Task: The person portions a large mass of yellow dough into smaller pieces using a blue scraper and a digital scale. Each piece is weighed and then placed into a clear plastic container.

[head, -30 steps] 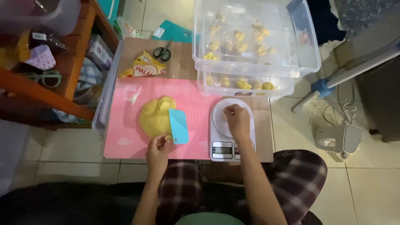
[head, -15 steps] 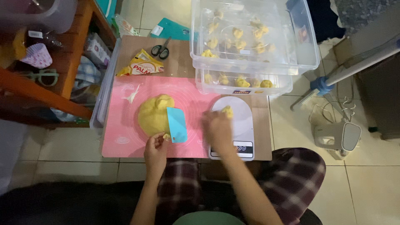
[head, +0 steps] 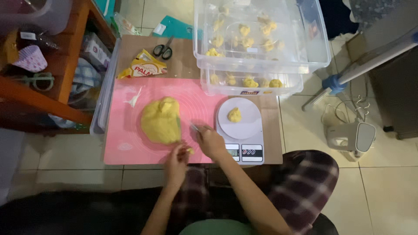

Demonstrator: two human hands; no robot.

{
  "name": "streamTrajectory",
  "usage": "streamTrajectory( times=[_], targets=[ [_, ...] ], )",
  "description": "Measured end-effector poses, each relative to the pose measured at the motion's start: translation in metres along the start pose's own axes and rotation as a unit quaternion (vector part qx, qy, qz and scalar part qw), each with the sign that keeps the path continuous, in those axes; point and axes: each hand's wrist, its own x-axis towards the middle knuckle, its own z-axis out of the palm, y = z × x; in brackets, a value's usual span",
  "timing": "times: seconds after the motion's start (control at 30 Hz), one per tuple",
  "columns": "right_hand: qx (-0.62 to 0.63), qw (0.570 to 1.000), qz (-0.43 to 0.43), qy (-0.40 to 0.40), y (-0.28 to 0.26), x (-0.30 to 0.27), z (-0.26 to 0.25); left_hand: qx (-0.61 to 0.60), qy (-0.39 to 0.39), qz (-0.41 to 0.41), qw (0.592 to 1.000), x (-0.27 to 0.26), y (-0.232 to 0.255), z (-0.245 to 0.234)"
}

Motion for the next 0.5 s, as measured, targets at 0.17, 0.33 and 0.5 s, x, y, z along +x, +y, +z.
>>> streamTrajectory(
  times=[0.17, 0.33, 0.5],
  targets=[
    [0.087, 0.991, -0.083, 0.06, 0.026, -0.011, -0.048, -0.136, -0.034, 0.077, 0.987, 0.027, 0.049, 0.04],
    [0.122, 0.989, -0.056, 0.056, 0.018, -0.034, -0.12, 0.183, 0.013, 0.256, 0.949, 0.058, 0.044, 0.049],
    [0.173, 0.982, 0.0, 0.07, 0.058, -0.028, -0.114, 0.12, 0.056, 0.286, 0.949, 0.053, 0.037, 0.045]
  ],
)
